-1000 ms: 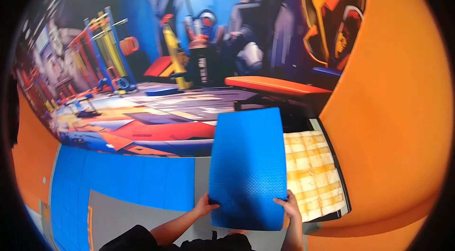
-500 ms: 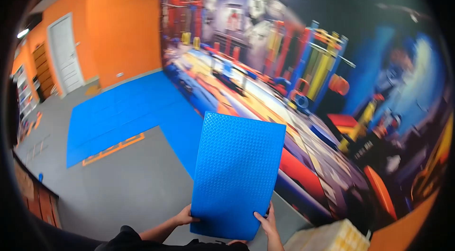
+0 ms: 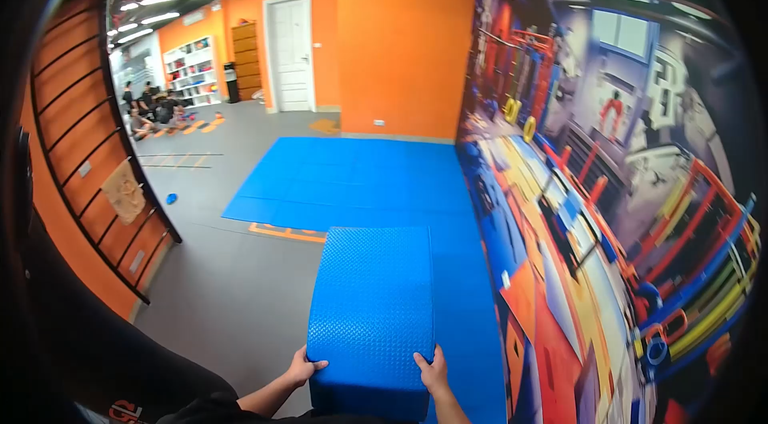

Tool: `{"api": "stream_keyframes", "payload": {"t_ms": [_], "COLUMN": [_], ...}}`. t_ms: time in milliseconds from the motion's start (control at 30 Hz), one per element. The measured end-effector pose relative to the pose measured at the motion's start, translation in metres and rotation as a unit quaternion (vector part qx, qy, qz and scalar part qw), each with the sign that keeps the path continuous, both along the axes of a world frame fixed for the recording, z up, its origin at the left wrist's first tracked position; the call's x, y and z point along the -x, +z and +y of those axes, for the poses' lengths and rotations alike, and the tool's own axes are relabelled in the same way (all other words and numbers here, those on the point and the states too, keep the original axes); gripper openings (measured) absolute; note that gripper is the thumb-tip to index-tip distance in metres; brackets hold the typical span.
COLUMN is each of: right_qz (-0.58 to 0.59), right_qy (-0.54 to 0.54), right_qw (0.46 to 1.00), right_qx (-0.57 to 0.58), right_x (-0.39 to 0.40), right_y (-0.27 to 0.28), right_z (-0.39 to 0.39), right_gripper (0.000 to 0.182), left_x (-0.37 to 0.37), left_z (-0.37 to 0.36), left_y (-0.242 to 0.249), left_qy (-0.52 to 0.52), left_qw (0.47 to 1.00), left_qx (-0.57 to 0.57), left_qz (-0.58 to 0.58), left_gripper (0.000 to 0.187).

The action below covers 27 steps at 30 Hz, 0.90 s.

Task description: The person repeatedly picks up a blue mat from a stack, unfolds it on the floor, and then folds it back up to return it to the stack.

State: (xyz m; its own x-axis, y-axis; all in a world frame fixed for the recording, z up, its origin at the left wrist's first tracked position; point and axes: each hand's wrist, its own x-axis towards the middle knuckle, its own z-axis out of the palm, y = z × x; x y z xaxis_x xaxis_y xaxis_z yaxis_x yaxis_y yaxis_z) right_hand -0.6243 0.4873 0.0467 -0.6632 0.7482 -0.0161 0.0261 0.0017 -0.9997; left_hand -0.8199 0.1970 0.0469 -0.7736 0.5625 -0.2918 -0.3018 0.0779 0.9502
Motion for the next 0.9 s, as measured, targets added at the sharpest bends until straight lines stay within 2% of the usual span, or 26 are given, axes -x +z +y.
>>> {"api": "stream_keyframes", "payload": {"t_ms": [67,200,267,367,467,567,900], "right_qz": [0.009,-0.007,-0.002,0.001,-0.023,-0.065,-0.058], "right_qy": [0.065,0.118,0.114,0.118,0.119,0.083,0.024], "right_qw": [0.998,0.993,0.993,0.993,0.993,0.993,0.998], "right_qx": [0.001,0.005,-0.012,-0.029,0.019,-0.058,-0.014], "right_x": [0.041,0.126,0.165,0.223,0.278,0.331,0.491], "right_y": [-0.003,0.002,0.018,0.012,0.01,0.01,0.033], "right_z": [0.032,0.062,0.061,0.056,0.045,0.039,0.046], "right_gripper": [0.045,0.046,0.046,0.048,0.048,0.046,0.04], "left_x": [0.016,0.044,0.066,0.114,0.17,0.235,0.431], "left_z": [0.01,0.027,0.032,0.028,0.024,0.024,0.05], "left_y": [0.014,0.023,0.022,0.005,-0.009,-0.026,-0.001], "left_qy": [0.043,0.119,0.163,0.191,0.204,0.201,0.158], "left_qw": [0.999,0.993,0.986,0.982,0.979,0.979,0.987], "left_qx": [0.003,-0.002,-0.019,-0.013,0.02,0.017,0.03], "left_qz": [0.017,0.018,0.029,0.006,0.009,-0.033,-0.011], "left_gripper": [0.051,0.051,0.051,0.051,0.05,0.05,0.045]}}
